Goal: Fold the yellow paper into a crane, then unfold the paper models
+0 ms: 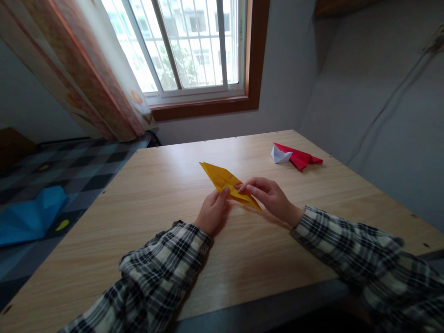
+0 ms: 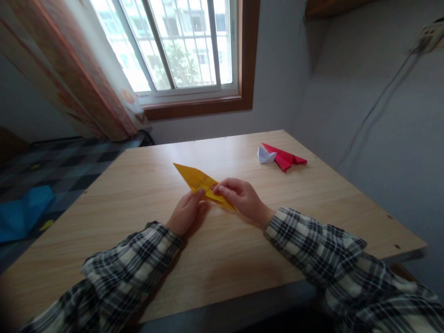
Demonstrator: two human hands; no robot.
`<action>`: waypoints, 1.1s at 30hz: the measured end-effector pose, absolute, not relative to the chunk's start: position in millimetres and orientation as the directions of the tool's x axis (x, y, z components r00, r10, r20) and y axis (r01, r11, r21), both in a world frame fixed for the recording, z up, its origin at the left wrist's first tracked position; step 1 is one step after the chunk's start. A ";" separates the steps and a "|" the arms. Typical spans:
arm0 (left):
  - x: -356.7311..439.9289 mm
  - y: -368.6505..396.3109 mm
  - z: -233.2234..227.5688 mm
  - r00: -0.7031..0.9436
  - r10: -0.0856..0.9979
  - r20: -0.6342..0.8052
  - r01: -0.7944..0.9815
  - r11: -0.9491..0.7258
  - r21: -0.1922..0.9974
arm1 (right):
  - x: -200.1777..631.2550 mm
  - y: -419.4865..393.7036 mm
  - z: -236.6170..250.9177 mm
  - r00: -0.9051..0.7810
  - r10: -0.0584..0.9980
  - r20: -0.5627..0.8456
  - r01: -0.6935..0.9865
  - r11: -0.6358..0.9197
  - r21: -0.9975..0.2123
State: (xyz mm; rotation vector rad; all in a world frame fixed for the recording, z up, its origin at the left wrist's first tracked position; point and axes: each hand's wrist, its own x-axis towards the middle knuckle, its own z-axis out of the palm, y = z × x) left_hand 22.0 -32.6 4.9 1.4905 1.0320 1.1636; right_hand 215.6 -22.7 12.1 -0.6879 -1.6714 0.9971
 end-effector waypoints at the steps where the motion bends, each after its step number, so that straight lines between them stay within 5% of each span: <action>1: 22.2 -32.5 4.7 0.194 0.965 0.176 0.061 -0.191 0.980 | 216.2 -22.8 11.7 -0.304 0.821 0.484 -0.026 0.501 -0.865; 12: 22.1 -30.5 0.4 0.187 0.962 0.198 0.136 -0.225 0.965 | 211.3 -27.6 12.7 -0.314 0.673 0.670 0.155 0.732 -0.663; 24: 21.5 -32.6 1.6 0.186 0.964 0.188 0.152 -0.218 0.964 | 210.7 -25.3 6.7 -0.354 0.713 0.606 0.228 0.694 -0.683; 33: 22.3 -30.9 -3.7 0.199 0.966 0.166 0.053 -0.180 0.982 | 210.5 -23.5 8.2 -0.362 0.710 0.604 0.131 0.680 -0.721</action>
